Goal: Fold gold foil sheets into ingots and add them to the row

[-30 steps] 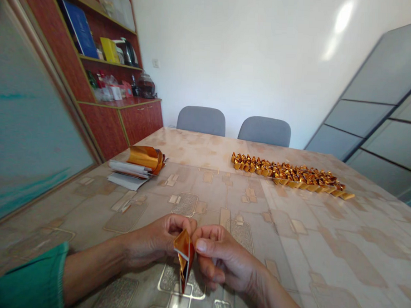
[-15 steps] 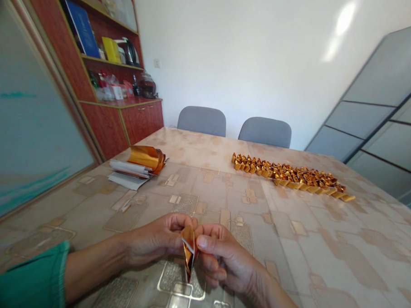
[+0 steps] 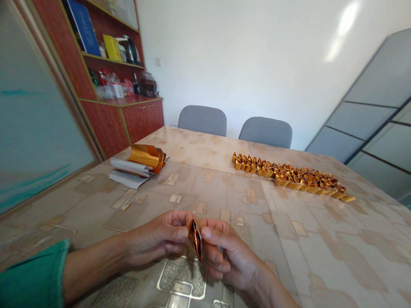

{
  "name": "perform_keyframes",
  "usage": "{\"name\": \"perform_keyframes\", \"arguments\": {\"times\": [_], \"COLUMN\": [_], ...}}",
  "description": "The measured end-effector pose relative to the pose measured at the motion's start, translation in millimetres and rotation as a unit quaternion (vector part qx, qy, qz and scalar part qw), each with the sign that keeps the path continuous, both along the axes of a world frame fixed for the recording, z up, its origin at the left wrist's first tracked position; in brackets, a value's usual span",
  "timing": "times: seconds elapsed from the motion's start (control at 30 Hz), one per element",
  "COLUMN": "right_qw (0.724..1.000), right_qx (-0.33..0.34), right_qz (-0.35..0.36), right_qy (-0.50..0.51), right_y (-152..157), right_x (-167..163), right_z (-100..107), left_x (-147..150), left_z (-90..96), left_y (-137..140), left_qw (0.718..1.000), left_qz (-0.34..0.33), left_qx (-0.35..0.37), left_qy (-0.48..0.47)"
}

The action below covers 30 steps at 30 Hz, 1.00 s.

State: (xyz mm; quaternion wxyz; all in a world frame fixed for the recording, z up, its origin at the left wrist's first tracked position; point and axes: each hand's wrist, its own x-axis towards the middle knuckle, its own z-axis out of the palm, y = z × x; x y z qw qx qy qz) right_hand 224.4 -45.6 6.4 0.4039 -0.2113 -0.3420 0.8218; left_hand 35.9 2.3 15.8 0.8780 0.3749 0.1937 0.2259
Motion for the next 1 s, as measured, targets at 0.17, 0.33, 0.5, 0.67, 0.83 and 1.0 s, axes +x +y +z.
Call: {"name": "perform_keyframes", "arguments": {"times": [0.17,0.33,0.5,0.67,0.83,1.0], "right_qw": [1.0,1.0,1.0,0.999,0.998,0.997], "right_qx": [0.006,-0.01,-0.003,-0.008,-0.042,-0.019], "right_qz": [-0.026,-0.029,-0.028,-0.038,-0.037,-0.065], "right_qy": [-0.008,-0.007,-0.01,-0.025,-0.001,-0.024], "right_y": [-0.1,0.5,1.3,0.9,0.4,0.2], "right_x": [-0.7,-2.1,-3.8,-2.8,0.4,0.3], "right_z": [3.7,0.0,-1.6,1.6,0.5,-7.5], "left_x": [0.7,3.1,5.6,6.7,7.5,8.4], "left_z": [-2.7,-3.5,4.8,9.6,9.5,7.8], "left_y": [-1.4,-4.7,-10.7,-12.3,-12.5,-12.1], "left_qw": [0.999,0.997,0.992,0.993,0.994,0.993], "left_qz": [0.024,0.023,0.053,0.07,0.073,0.094], "left_qx": [-0.035,-0.065,-0.094,-0.073,-0.057,-0.045], "left_qy": [-0.024,-0.041,-0.067,-0.061,-0.058,-0.051]}}
